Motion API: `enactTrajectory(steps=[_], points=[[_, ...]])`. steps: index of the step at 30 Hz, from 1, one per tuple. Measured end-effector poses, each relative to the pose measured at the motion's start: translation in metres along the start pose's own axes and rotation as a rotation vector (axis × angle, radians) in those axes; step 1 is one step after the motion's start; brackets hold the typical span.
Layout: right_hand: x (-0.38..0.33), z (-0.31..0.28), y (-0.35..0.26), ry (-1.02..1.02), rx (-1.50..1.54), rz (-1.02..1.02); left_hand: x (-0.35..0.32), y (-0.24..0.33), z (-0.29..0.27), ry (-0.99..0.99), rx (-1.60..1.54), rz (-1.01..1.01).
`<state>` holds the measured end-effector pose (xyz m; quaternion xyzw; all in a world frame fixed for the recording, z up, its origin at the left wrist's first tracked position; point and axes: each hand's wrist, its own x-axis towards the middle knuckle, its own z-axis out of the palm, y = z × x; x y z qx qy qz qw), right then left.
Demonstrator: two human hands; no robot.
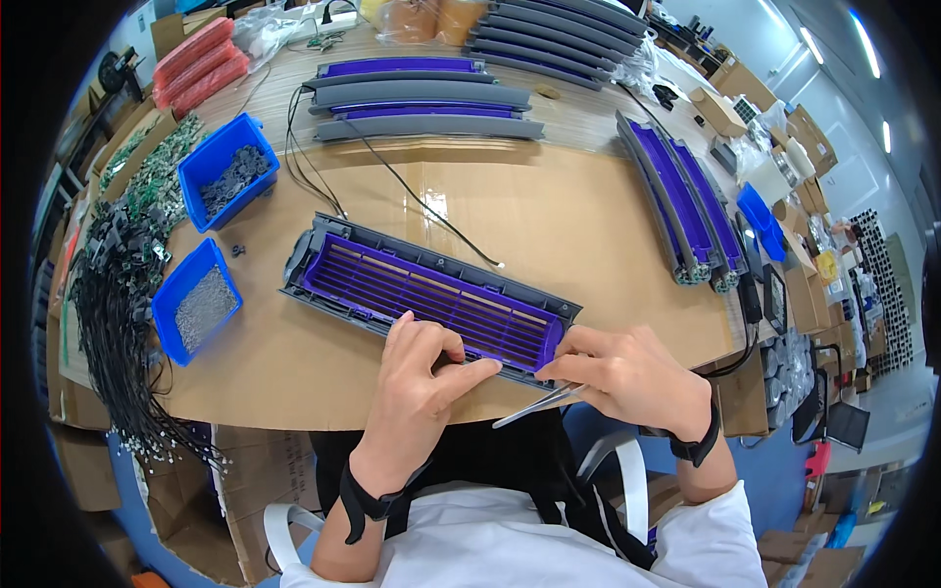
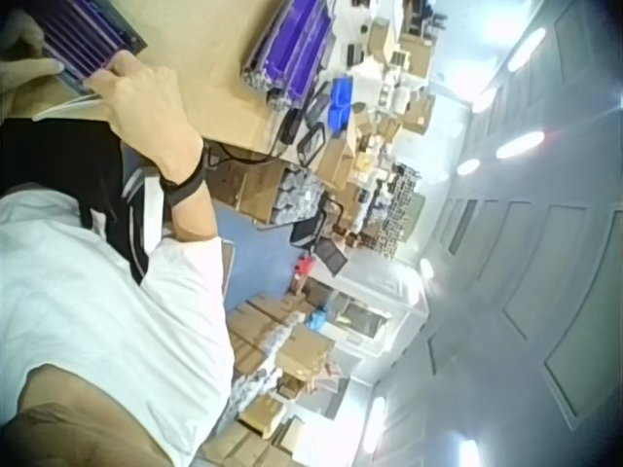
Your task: The person uses a metal tool to press down components on the circuit board of a purple electronic housing. They repeat this action on multiple units, moving each finished item to a stack on the table.
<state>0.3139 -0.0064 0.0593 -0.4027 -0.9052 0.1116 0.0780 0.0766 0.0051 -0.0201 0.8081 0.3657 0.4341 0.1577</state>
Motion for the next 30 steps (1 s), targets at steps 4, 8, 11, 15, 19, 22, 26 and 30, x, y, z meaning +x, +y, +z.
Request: enactTrajectory(steps=[4,8,11,15,19,22,26,30], points=[[-0.004,0.010,0.008,0.050,0.109,0.022,0.001,0.002,0.001,-0.019,0.044,-0.008],[-0.009,0.016,0.013,0.209,0.331,0.134,0.000,0.001,-0.006,-0.002,0.117,-0.036],[-0.014,0.010,0.018,0.174,0.570,0.403,-0.002,0.000,-0.014,-0.010,0.175,-0.071],[-0.004,0.004,0.017,-0.055,0.672,0.522,-0.005,0.010,-0.013,0.016,0.191,-0.109],[-0.006,0.022,0.031,-0.106,0.913,0.478,-0.004,0.031,0.010,0.013,0.078,-0.087],[-0.004,0.016,0.030,-0.230,1.007,0.475,-0.009,0.028,0.024,0.015,0.074,-0.076],[-0.002,0.017,0.025,-0.288,1.122,0.485,-0.011,0.025,0.025,0.012,0.053,-0.072],[-0.002,0.023,0.021,-0.298,1.092,0.447,-0.012,0.024,0.026,0.033,0.019,-0.067]])
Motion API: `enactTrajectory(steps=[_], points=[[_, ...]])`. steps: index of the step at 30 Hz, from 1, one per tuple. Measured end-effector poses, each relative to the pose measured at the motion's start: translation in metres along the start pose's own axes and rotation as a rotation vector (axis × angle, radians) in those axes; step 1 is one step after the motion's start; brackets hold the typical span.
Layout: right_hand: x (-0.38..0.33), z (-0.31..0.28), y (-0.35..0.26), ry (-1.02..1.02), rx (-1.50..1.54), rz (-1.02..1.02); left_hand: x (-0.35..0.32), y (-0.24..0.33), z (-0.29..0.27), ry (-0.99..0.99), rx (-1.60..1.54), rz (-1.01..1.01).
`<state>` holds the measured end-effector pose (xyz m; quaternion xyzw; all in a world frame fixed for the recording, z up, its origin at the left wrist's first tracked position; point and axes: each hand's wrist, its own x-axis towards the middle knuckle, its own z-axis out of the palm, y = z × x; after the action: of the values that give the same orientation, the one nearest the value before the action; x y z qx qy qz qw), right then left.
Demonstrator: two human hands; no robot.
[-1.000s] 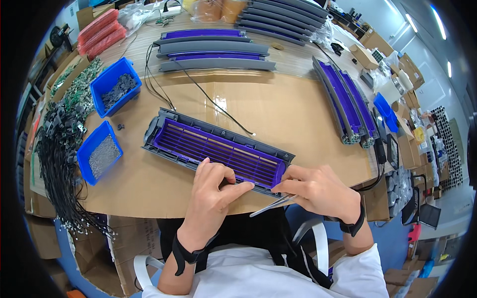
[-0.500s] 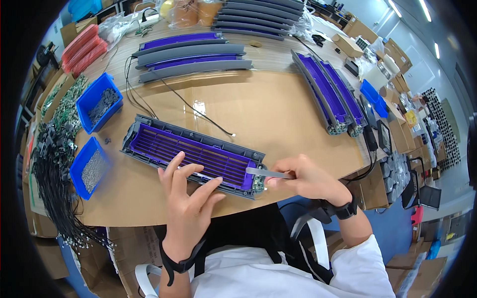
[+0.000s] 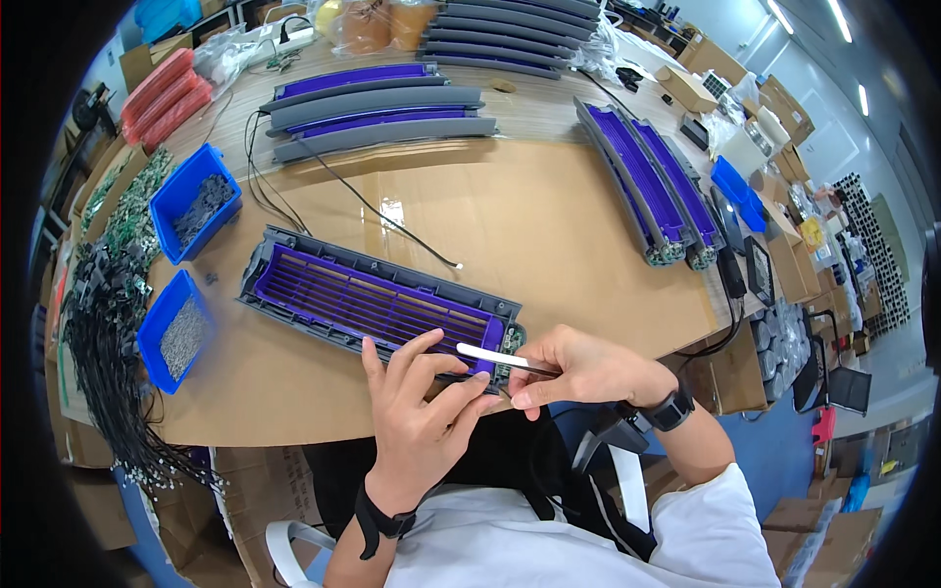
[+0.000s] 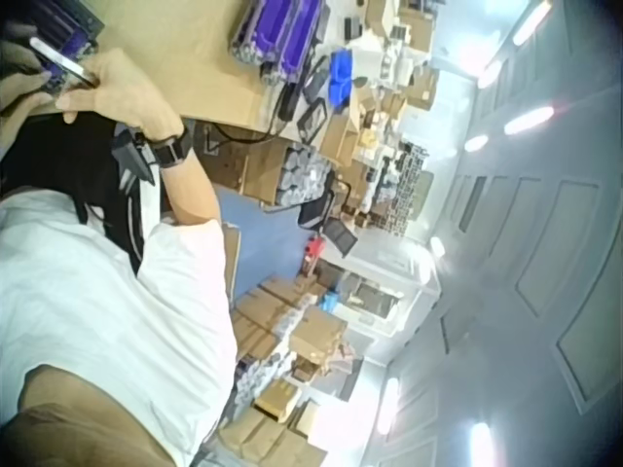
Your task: The person uses a metal tool to press down components on the circuit board of a purple electronic housing. They repeat this action on multiple units, moving each finished item to a stack on the table.
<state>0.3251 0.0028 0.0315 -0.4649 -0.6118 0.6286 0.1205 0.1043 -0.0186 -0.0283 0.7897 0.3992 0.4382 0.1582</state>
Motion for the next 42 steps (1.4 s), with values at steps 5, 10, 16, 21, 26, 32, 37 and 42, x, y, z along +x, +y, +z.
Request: enactTrajectory(steps=[5,10,16,21,26,32,37,42], points=[[-0.002,0.009,-0.004,0.226,-0.209,-0.074,-0.003,-0.003,0.002,0.031,0.004,0.018],[0.008,0.018,0.010,0.496,-0.435,-0.367,-0.001,0.000,0.002,0.034,0.008,0.011],[0.015,0.019,0.020,0.561,-0.481,-0.424,0.001,0.004,0.004,-0.002,0.071,-0.029],[0.020,0.015,0.024,0.529,-0.402,-0.481,0.002,0.004,0.006,-0.007,0.104,-0.006],[0.019,0.012,0.023,0.481,-0.342,-0.443,0.001,0.003,0.005,-0.015,0.102,-0.003],[0.016,0.012,0.015,0.470,-0.352,-0.350,0.001,0.003,0.005,-0.035,0.124,0.018],[0.006,0.013,0.012,0.524,-0.333,-0.414,0.003,0.006,0.004,-0.076,0.183,0.042],[-0.021,0.011,0.025,0.645,-0.627,-0.417,0.003,0.008,0.003,-0.120,0.251,0.040]])
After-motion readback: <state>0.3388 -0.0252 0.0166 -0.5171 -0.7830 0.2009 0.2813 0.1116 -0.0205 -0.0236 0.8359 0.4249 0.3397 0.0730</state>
